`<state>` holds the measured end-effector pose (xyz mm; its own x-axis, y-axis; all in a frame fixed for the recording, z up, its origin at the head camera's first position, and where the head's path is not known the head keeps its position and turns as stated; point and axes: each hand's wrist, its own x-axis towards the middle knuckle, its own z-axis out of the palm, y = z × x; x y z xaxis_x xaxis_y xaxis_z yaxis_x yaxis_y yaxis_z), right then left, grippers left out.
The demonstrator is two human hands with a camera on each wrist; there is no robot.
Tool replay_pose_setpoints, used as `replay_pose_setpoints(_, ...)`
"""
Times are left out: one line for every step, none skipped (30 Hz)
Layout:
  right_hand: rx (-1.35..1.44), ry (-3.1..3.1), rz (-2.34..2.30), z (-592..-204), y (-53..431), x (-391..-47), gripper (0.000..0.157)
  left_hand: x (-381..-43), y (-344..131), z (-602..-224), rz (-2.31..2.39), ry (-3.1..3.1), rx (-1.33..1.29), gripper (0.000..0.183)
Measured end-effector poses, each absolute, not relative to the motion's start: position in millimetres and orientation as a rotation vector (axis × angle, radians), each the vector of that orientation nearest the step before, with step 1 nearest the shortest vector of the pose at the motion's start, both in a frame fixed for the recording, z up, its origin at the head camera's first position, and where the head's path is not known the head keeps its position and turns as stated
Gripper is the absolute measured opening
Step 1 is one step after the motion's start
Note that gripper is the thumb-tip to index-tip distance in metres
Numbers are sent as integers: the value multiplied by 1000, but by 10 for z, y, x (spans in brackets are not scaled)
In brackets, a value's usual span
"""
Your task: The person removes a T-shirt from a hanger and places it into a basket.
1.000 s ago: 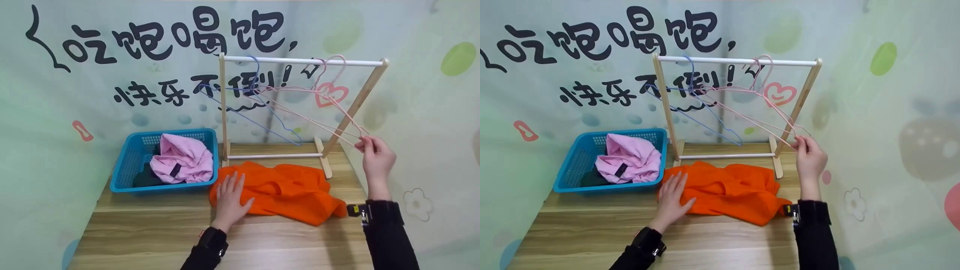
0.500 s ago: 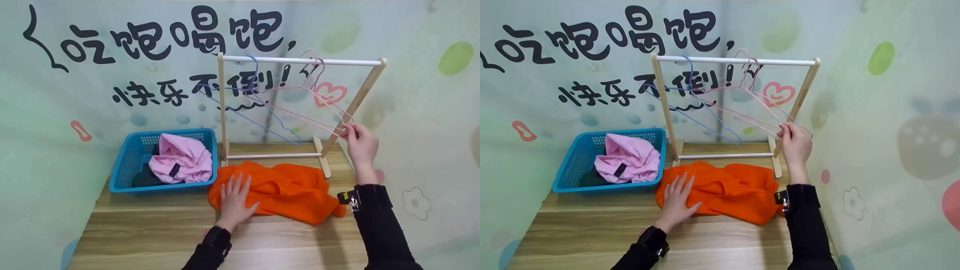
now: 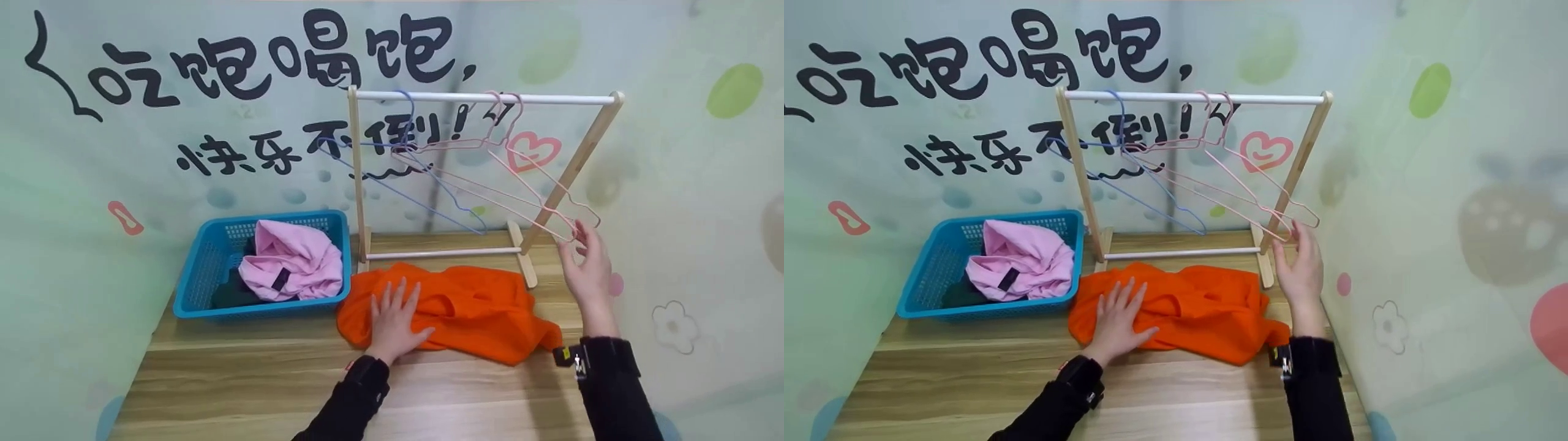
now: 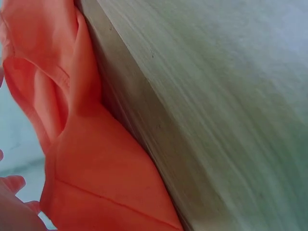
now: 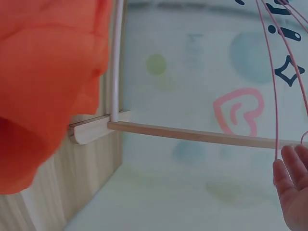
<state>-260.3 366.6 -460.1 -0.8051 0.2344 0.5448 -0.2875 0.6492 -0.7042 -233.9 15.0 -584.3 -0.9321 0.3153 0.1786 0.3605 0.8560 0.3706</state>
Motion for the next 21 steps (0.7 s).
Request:
replay_pose_setpoints(28,-2267,1110,-4681,3680,-2557,51,-2357,160,-5853,-612,-2931,-531,93)
replay_pose_setpoints(23,-2284,1113,-4766,3696,-2511,53,-2374,169,-5865,-604,-2945,-528,93)
replay_pose_setpoints(18,-2304,1108,-4854,3711,-2461,55,-2390,177,-5879,-598,-2959,-524,94)
replay_pose_setpoints(11,-2329,1101,-4936,3721,-2408,56,-2405,184,-5894,-594,-2973,-519,94)
replay_pose_setpoints(6,-2353,1089,-5018,3729,-2354,57,-2417,188,-5908,-586,-2991,-512,95)
replay_pose_setpoints(5,-2374,1069,-5101,3738,-2304,57,-2427,193,-5920,-582,-3003,-509,95)
replay_pose_setpoints(4,-2396,1050,-5177,3742,-2253,58,-2434,196,-5932,-583,-3013,-506,95)
replay_pose_setpoints(6,-2416,1029,-5252,3748,-2203,58,-2443,196,-5951,-583,-3022,-502,96)
replay_pose_setpoints(12,-2427,1008,-5326,3751,-2157,58,-2448,196,-5969,-583,-3028,-499,96)
replay_pose_setpoints(27,-2431,990,-5402,3756,-2118,58,-2449,193,-5989,-584,-3035,-495,97)
replay_pose_setpoints(40,-2437,965,-5476,3760,-2082,58,-2449,190,-6009,-587,-3041,-492,97)
replay_pose_setpoints(51,-2444,940,-5545,3761,-2049,58,-2448,186,-6031,-590,-3050,-487,98)
replay_pose_setpoints(60,-2450,921,-5606,3763,-2018,59,-2445,182,-6053,-593,-3058,-478,99)
replay_pose_setpoints(71,-2450,898,-5668,3767,-1992,59,-2442,176,-6076,-594,-3072,-469,99)
replay_pose_setpoints(83,-2452,869,-5725,3771,-1969,59,-2434,171,-6094,-597,-3084,-459,100)
replay_pose_setpoints(89,-2460,843,-5772,3774,-1946,60,-2428,167,-6113,-598,-3105,-446,101)
replay_pose_setpoints(87,-2475,821,-5811,3776,-1921,60,-2420,164,-6130,-600,-3118,-436,102)
replay_pose_setpoints(86,-2486,809,-5848,3778,-1897,61,-2414,159,-6150,-603,-3137,-422,103)
replay_pose_setpoints(86,-2499,804,-5881,3784,-1874,61,-2409,152,-6170,-604,-3152,-410,103)
replay_pose_setpoints(85,-2518,798,-5908,3786,-1851,62,-2404,146,-6192,-611,-3162,-401,104)
replay_pose_setpoints(83,-2535,792,-5933,3792,-1831,63,-2399,140,-6213,-618,-3167,-396,104)
